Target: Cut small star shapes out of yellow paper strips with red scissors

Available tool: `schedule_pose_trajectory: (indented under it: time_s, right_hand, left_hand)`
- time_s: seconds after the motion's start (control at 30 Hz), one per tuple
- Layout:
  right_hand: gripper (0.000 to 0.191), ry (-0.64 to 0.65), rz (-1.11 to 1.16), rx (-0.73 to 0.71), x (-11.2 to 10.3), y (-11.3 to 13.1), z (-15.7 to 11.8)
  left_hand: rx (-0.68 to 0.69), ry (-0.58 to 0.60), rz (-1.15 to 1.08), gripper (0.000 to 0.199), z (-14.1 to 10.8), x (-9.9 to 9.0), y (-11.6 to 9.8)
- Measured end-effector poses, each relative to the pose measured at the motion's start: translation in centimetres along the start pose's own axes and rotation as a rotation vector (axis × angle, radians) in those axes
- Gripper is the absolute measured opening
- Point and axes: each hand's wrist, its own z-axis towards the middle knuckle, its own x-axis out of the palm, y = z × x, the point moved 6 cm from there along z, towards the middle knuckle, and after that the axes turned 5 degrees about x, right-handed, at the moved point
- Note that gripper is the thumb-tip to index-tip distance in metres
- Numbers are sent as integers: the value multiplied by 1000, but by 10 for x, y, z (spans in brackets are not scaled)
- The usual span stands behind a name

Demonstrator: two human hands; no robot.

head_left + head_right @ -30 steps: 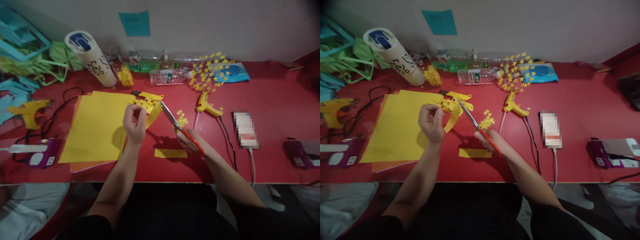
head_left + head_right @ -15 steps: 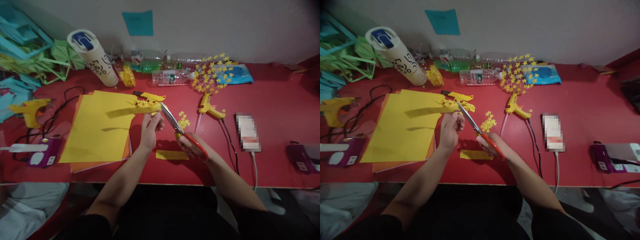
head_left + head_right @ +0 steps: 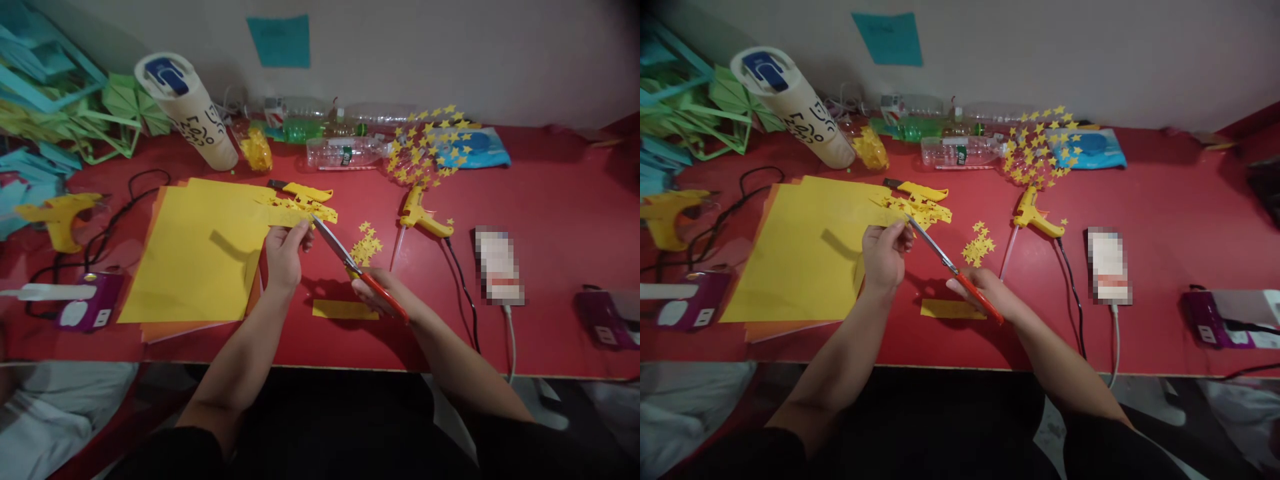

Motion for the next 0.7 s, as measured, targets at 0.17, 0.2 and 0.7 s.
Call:
schedule_pose_trajectory:
  time_s: [0.17, 0.2, 0.7]
  right_hand:
    - [47, -7, -23, 18, -1, 2, -1]
    - [47, -7, -27, 22, -1, 2, -1]
    - [36, 20, -38, 61, -4, 2, -5]
  left_hand:
    - [17, 82, 17, 19, 6, -1, -1]
    - [16, 94, 20, 18, 8, -1, -1]
    - [-70, 198, 69, 15, 20, -6, -5]
